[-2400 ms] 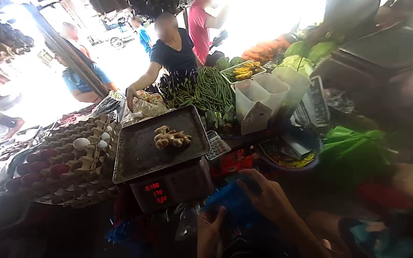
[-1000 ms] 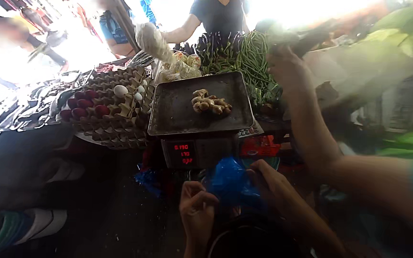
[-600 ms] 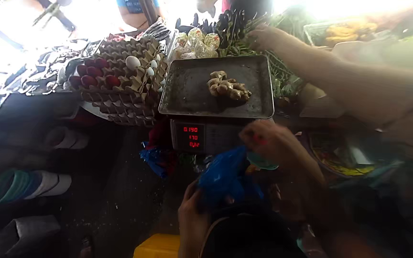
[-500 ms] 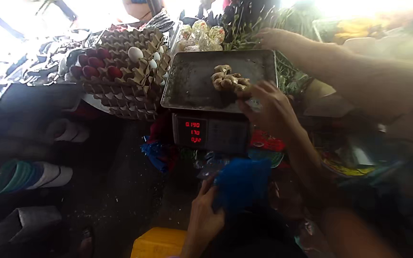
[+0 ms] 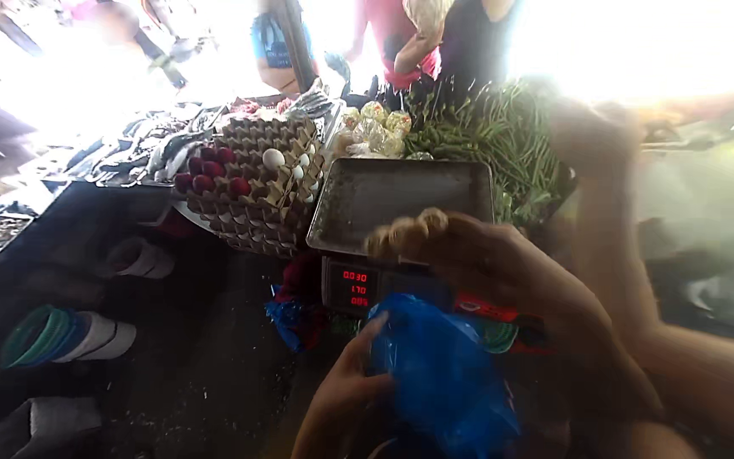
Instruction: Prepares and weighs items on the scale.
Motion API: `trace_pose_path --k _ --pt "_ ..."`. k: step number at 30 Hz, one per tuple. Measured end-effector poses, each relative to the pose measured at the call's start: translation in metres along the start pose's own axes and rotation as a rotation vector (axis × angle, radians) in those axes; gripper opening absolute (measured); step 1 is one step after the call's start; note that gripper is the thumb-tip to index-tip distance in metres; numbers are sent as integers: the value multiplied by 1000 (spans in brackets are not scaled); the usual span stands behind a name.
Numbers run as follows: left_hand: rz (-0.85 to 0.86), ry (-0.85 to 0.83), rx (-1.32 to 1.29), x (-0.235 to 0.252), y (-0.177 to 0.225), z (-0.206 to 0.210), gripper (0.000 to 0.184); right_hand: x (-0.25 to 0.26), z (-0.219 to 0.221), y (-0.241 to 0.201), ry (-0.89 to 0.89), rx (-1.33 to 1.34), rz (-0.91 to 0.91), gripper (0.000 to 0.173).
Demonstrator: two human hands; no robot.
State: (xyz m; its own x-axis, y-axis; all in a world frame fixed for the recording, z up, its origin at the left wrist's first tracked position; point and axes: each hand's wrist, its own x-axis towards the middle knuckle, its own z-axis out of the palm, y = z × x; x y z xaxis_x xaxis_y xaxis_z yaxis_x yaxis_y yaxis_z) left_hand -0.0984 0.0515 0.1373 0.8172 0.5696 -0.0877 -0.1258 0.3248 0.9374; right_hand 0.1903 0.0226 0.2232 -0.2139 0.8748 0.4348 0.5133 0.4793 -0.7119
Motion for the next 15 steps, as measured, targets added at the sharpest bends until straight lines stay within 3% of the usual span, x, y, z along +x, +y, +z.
trace_pose_path --k 2,4,6,8,11,13,15 --pt "84 122 120 9 28 4 82 -12 -2 -30 -152 -79 -46 37" --pt "258 135 378 14 53 1 83 -17 4 -48 -196 -329 -78 38" --pt "388 70 680 15 75 1 78 -13 15 -49 -149 -526 -104 35" --pt "480 -67 788 22 88 4 72 -1 28 -38 -66 -621 -125 21" --pt "677 -131 851 43 91 17 54 19 43 -36 -34 -505 43 20" --pt "855 -11 943 63 90 19 35 32 60 -17 16 -573 48 19" --pt "973 251 1003 85 84 5 20 50 75 26 183 -773 -113 13"
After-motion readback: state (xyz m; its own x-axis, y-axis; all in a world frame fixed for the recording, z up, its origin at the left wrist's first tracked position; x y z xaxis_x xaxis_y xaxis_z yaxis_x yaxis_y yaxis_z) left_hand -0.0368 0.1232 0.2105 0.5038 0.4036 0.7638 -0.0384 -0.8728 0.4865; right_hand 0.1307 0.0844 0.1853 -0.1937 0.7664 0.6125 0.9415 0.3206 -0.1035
